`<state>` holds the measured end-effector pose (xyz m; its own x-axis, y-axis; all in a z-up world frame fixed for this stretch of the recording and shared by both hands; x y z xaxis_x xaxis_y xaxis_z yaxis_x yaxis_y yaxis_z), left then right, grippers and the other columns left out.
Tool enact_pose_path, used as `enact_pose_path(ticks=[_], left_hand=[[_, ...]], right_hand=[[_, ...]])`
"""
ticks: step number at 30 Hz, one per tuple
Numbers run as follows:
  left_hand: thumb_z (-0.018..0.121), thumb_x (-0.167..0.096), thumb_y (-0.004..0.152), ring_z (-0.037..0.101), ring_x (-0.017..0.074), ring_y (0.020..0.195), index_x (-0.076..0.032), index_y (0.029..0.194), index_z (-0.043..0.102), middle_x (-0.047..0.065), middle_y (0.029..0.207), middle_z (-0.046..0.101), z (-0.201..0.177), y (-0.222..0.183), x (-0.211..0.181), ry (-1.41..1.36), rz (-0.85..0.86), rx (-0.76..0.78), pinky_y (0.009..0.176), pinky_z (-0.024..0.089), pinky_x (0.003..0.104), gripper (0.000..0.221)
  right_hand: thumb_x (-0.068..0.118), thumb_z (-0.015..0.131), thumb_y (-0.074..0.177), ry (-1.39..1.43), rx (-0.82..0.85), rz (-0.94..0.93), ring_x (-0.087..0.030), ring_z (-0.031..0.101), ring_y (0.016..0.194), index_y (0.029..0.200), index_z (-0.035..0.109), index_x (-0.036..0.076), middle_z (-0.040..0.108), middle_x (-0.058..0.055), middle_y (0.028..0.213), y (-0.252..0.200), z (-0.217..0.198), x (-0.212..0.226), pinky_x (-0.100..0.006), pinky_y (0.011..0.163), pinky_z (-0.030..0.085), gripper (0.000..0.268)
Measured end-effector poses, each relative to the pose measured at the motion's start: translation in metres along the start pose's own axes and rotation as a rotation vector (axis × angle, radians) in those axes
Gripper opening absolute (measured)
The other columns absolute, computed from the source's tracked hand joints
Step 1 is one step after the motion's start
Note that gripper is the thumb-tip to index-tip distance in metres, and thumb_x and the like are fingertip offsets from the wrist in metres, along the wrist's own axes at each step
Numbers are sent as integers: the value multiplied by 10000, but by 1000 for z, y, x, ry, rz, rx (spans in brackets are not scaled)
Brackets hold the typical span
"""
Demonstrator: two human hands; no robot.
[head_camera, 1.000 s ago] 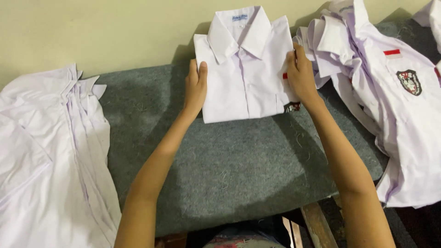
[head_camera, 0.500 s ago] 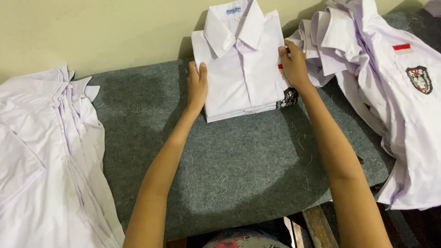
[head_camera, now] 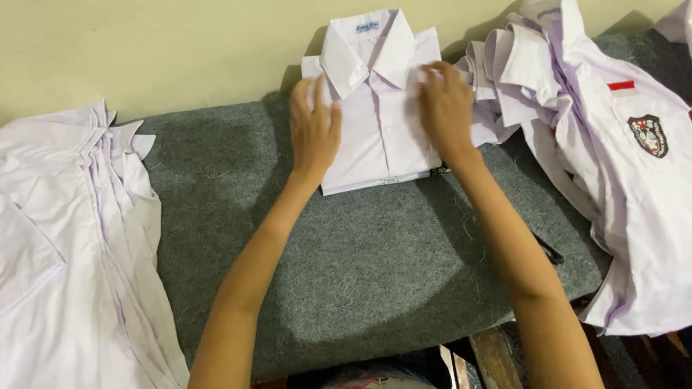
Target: Folding white school shirts and trimming loose threads with small scissors on a padded work surface.
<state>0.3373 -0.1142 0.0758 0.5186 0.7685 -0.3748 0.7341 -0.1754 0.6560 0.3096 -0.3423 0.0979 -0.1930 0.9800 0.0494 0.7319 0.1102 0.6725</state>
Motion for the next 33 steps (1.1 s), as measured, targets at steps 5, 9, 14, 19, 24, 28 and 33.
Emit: enact_pose_path(ticks=[5, 9, 14, 19, 24, 28, 33], left_hand=[[444, -388, 1143, 193, 326, 1568, -150, 1628, 280, 113, 1683, 205, 48, 37, -10, 173, 98, 133, 1272, 267, 525, 564], [293, -508, 1132, 71, 321, 1591, -171, 1659, 178, 89, 1713, 61, 94, 39, 19, 109, -29, 311, 1282, 124, 552, 636], [306, -516, 1090, 126, 308, 1575, -166, 1629, 262, 84, 1698, 144, 105, 33, 23, 91, -84, 349, 1262, 126, 530, 644], [310, -525, 1070, 186, 315, 1560, -162, 1610, 302, 90, 1685, 208, 116, 28, 28, 93, -108, 362, 1248, 135, 526, 651], [255, -532, 1095, 121, 286, 1583, -161, 1643, 216, 75, 1706, 127, 116, 24, 29, 152, -79, 361, 1276, 100, 498, 662], [239, -535, 1106, 70, 269, 1596, -163, 1657, 130, 58, 1718, 49, 109, 25, 32, 112, -75, 413, 1284, 74, 493, 674], [248, -442, 1127, -68, 314, 1568, 26, 1611, -7, 200, 1679, -100, 56, -1, -16, 69, -119, 518, 1298, 17, 500, 720]], right_hand=[[482, 208, 1132, 131, 314, 81, -272, 136, 1559, 1631, 233, 162, 156, -53, 1692, 27, 45, 29, -615, 1201, 190, 594], [594, 143, 1052, 265, 542, 235, -238, 27, 1578, 1649, 203, 236, 52, 32, 1707, 27, 96, 11, -640, 1219, 64, 699], [558, 149, 1031, 343, 591, 304, -236, 79, 1565, 1606, 311, 209, 162, 7, 1696, 21, 104, 12, -641, 1193, 38, 692], [578, 117, 1011, 366, 620, 325, -228, 88, 1565, 1597, 331, 199, 182, -1, 1693, 15, 108, 15, -623, 1193, 4, 730], [552, 103, 1023, 358, 612, 323, -204, 62, 1572, 1619, 270, 221, 145, 22, 1702, 14, 102, 20, -607, 1210, -31, 703], [603, 94, 991, 373, 710, 320, -185, 5, 1578, 1637, 203, 231, 70, 42, 1713, 15, 90, 17, -575, 1223, -36, 754], [516, 102, 1072, 180, 684, 200, -261, 60, 1582, 1640, 80, 102, 21, -72, 1714, -2, 87, 3, -632, 1218, 106, 703]])
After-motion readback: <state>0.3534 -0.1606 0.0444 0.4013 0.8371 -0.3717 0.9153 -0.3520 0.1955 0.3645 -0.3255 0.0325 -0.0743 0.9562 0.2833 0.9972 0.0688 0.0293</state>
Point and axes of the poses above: each hand's wrist, its own y-axis towards the middle knuckle, its own z-axis out of the palm, x = y × z, the point moved 10 cm from there along y, towards the middle knuckle
